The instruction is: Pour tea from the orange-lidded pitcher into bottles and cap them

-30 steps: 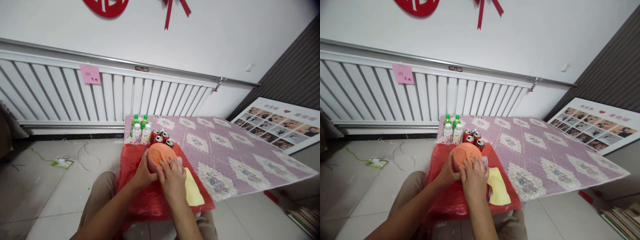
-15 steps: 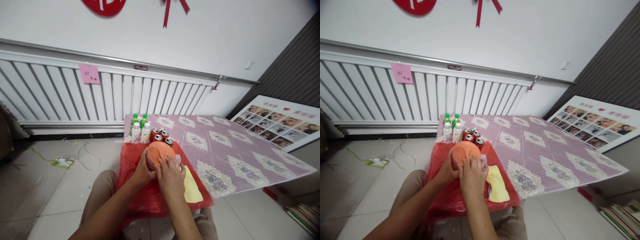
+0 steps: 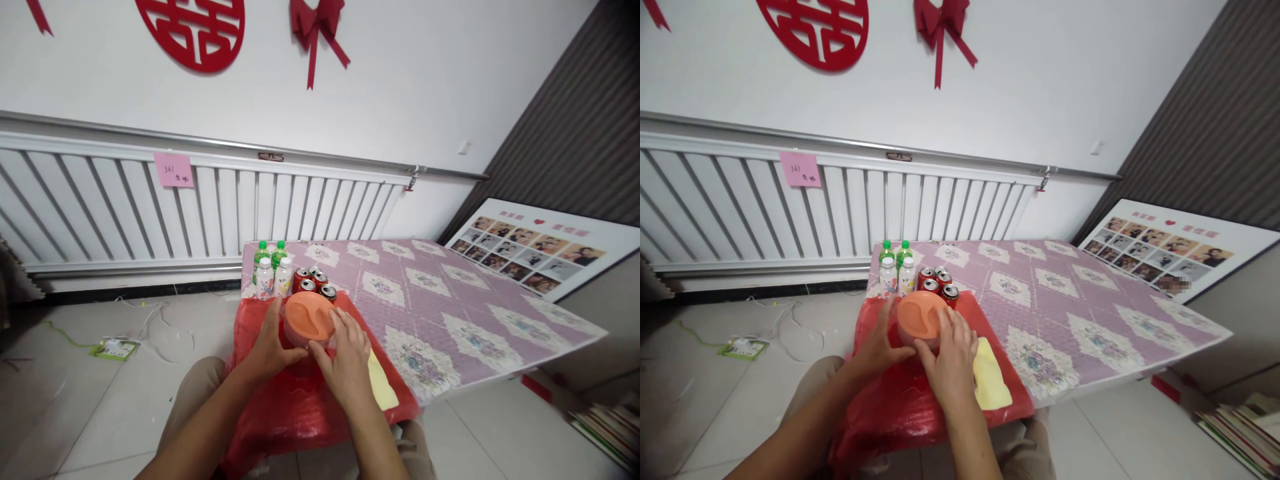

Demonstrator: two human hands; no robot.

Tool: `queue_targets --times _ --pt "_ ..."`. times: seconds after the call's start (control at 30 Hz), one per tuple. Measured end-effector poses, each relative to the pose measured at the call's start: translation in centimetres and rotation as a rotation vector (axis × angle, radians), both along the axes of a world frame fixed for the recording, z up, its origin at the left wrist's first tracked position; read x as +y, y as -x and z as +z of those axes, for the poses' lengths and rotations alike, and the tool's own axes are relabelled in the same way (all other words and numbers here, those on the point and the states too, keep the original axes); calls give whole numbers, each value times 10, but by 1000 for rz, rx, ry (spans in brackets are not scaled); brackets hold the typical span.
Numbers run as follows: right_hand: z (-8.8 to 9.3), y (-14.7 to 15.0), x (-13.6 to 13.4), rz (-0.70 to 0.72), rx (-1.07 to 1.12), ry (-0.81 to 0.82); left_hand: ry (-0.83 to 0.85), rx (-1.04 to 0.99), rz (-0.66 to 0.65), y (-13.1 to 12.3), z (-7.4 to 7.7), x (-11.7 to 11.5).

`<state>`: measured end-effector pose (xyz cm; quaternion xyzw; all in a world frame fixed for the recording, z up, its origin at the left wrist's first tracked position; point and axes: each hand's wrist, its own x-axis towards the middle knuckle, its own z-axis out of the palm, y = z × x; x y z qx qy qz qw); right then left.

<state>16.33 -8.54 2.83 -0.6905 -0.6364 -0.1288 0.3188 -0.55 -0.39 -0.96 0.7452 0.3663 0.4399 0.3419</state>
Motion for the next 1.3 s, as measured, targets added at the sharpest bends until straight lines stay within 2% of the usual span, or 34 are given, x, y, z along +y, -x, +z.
queue_targets --times 0.13,0.27,0.5,0.7,0.8,0.87,0.93,1.0,1.03,1.13,1.23,1.3 --pt "-2 -10 2 6 12 69 -266 224 19 4 7 4" --pt "-3 -4 2 1 13 123 -377 331 23 7 10 10" --pt "-6 -4 4 4 72 110 -364 377 -9 10 18 12" --pt "-22 -7 -2 103 109 25 -239 249 -47 8 20 5" --pt "-38 -1 -15 119 179 -52 -188 105 -6 7 8 -14" --pt "-52 4 -28 89 260 -109 -136 -21 101 6 -8 -33" --pt "-66 7 -39 63 377 -146 -10 -130 226 6 -26 -53" --pt "-73 7 -47 33 546 -115 147 -208 246 6 -35 -67" --pt "-73 6 -49 18 629 -86 230 -237 233 7 -35 -71" --pt "-56 0 -47 -6 798 -29 360 -283 228 8 -14 -66" --pt "-28 -4 -39 -7 856 -45 298 -278 216 10 18 -50" --pt "-11 -6 -33 -4 865 -63 262 -268 187 10 34 -42"
